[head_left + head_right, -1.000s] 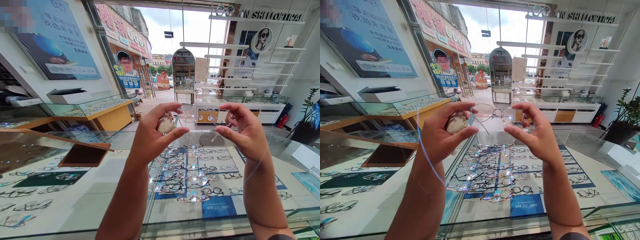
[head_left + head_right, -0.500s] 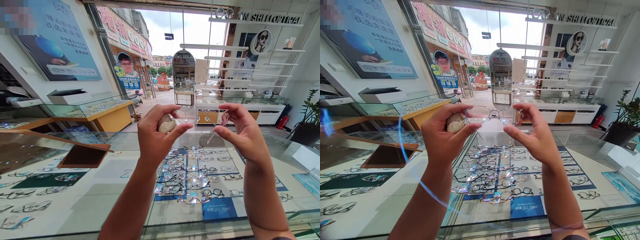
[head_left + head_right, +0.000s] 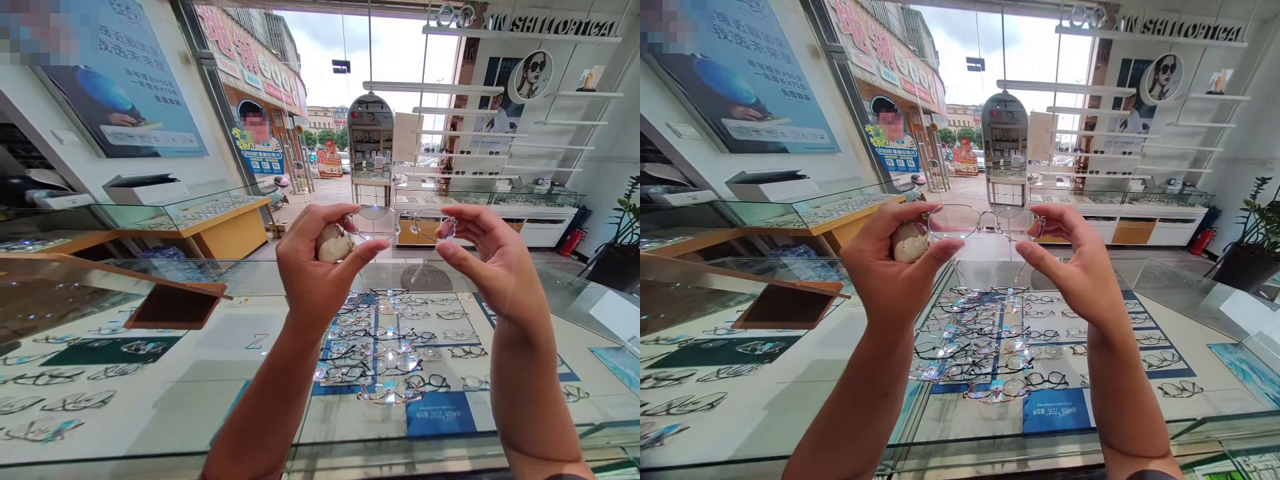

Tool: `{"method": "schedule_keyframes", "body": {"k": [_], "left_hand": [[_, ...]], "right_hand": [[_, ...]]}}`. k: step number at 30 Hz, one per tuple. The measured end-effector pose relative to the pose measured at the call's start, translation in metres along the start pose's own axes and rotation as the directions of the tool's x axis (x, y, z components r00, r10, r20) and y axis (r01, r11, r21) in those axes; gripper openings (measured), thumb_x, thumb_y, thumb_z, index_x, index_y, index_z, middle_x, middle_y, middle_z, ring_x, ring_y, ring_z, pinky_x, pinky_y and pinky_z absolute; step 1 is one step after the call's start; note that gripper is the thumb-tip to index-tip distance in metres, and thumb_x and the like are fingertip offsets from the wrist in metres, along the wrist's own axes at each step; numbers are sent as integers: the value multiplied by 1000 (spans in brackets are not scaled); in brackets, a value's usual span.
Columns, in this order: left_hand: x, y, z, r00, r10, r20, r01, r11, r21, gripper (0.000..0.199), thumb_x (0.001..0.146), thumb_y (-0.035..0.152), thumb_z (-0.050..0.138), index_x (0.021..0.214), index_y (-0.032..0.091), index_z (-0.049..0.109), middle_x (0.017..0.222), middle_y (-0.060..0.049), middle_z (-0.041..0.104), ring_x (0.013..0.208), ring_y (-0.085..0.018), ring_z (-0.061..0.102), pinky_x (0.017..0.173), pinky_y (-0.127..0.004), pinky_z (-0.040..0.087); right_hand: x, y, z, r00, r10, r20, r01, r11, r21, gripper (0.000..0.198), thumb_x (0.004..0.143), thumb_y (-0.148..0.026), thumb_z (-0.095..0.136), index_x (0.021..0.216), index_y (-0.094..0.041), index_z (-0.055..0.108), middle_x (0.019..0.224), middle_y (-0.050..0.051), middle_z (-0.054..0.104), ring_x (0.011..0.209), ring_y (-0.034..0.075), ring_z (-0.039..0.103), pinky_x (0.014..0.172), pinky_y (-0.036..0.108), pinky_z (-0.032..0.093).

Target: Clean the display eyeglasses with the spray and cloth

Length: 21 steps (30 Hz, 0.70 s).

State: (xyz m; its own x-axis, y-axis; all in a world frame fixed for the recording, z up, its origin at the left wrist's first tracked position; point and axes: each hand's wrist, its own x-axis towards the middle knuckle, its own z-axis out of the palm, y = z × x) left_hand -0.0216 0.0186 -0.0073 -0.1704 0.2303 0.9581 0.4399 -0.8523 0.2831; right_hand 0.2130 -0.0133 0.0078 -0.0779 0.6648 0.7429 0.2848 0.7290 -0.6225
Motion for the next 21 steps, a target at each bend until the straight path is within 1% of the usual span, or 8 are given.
{"method": "schedule_keyframes", "body": {"k": [4,7,13,16,21], "left_hand": [[-1,1,0,1000,-19,11,19,1000,0,39,80,52,92,105,27,77,84,0,67,78,-17,62,75,-32,55],[-2,3,1,1000,-15,1,15,1000,12,41,78,52,93,105,25,76,84,1,67,78,-16,62,74,-31,54],[-4,7,2,999,26,-20,-24,998,62,43,76,51,95,103,24,76,84,1,66,77,-16,61,73,-31,53],[-5,7,3,998,59,-33,-56,995,86,42,76,49,96,102,24,76,82,1,66,76,-16,60,73,-32,52],[-5,6,4,997,71,-25,-67,989,135,43,76,51,95,102,23,75,81,1,66,75,-17,60,74,-33,52]], "right_hand": [[1,2,0,1000,12,-6,-12,1000,-14,46,89,-50,84,127,-28,71,111,6,75,107,24,73,104,45,59],[2,3,-1,1000,12,-2,-12,999,-53,47,89,-52,82,128,-28,71,116,7,76,110,25,73,106,47,59],[3,3,-3,999,19,34,-13,986,-166,46,93,-54,77,131,-29,73,128,9,76,117,28,72,109,52,57],[3,4,-3,998,35,48,-25,982,-188,45,94,-54,75,132,-29,73,129,9,76,116,28,72,109,53,57],[2,4,-3,995,72,70,-56,978,-203,48,96,-55,73,134,-27,72,129,11,76,116,30,72,109,55,58]]}}
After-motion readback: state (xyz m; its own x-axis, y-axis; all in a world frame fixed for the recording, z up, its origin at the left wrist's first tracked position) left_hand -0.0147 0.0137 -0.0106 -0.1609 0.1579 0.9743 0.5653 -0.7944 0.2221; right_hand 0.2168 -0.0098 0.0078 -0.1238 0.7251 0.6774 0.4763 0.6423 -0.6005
